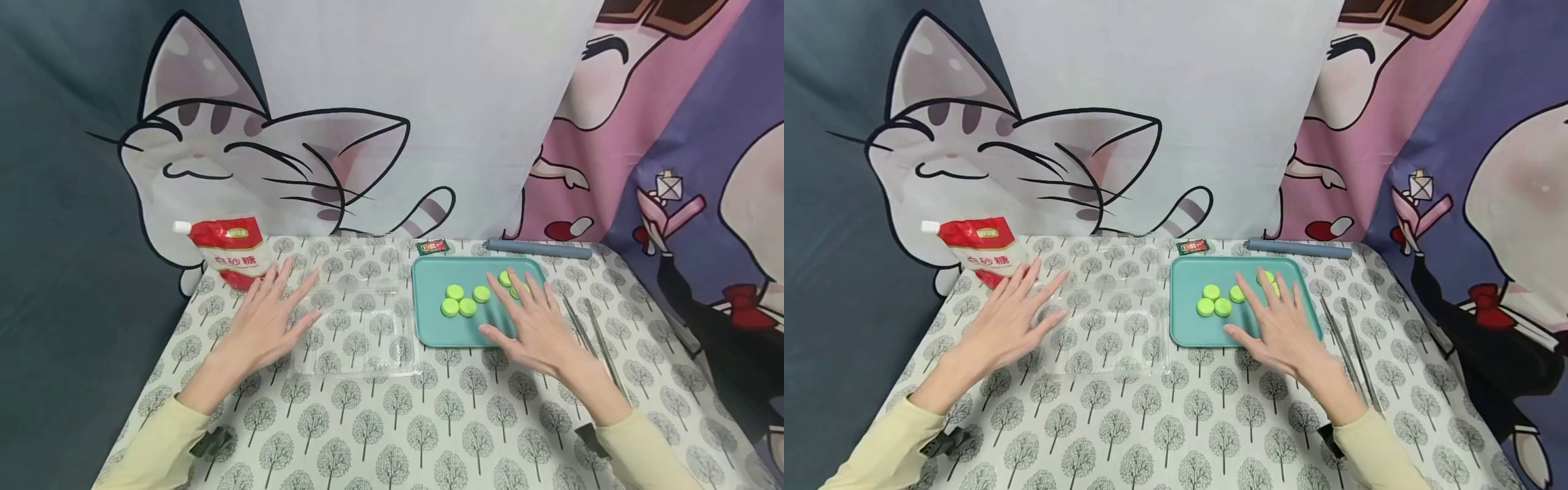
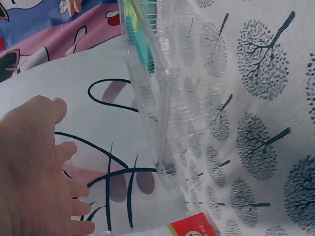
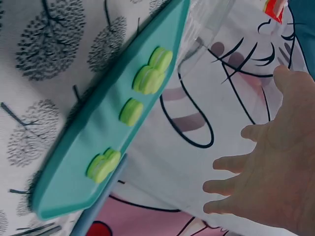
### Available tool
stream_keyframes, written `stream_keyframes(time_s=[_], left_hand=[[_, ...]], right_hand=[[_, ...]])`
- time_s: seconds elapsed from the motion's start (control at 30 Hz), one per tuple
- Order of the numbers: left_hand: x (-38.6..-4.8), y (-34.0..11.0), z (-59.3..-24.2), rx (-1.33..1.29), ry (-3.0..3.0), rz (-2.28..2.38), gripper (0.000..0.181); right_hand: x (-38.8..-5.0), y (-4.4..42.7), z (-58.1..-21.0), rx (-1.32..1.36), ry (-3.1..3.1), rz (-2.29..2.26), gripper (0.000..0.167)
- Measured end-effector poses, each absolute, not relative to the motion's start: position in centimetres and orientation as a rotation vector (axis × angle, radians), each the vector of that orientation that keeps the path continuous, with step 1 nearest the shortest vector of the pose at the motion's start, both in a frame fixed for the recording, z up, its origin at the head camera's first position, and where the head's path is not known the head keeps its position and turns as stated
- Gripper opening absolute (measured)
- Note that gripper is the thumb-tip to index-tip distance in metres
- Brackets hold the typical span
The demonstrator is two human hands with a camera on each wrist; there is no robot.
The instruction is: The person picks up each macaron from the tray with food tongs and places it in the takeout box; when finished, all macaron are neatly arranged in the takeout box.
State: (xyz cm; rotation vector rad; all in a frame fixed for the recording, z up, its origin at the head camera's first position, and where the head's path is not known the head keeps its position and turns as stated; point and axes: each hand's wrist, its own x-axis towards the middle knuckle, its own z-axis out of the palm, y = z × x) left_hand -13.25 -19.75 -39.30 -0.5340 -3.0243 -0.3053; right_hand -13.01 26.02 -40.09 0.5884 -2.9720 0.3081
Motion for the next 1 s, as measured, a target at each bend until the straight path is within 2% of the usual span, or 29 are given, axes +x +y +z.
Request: stream_keyframes(time_s=[1.0], left_hand=[[-10.6,-21.2,-44.3,-0.228,-3.063,-0.736,0.076]], right_hand=[[-9.3,34.8,-43.2,0.165,-2.992,0.531,0.087]])
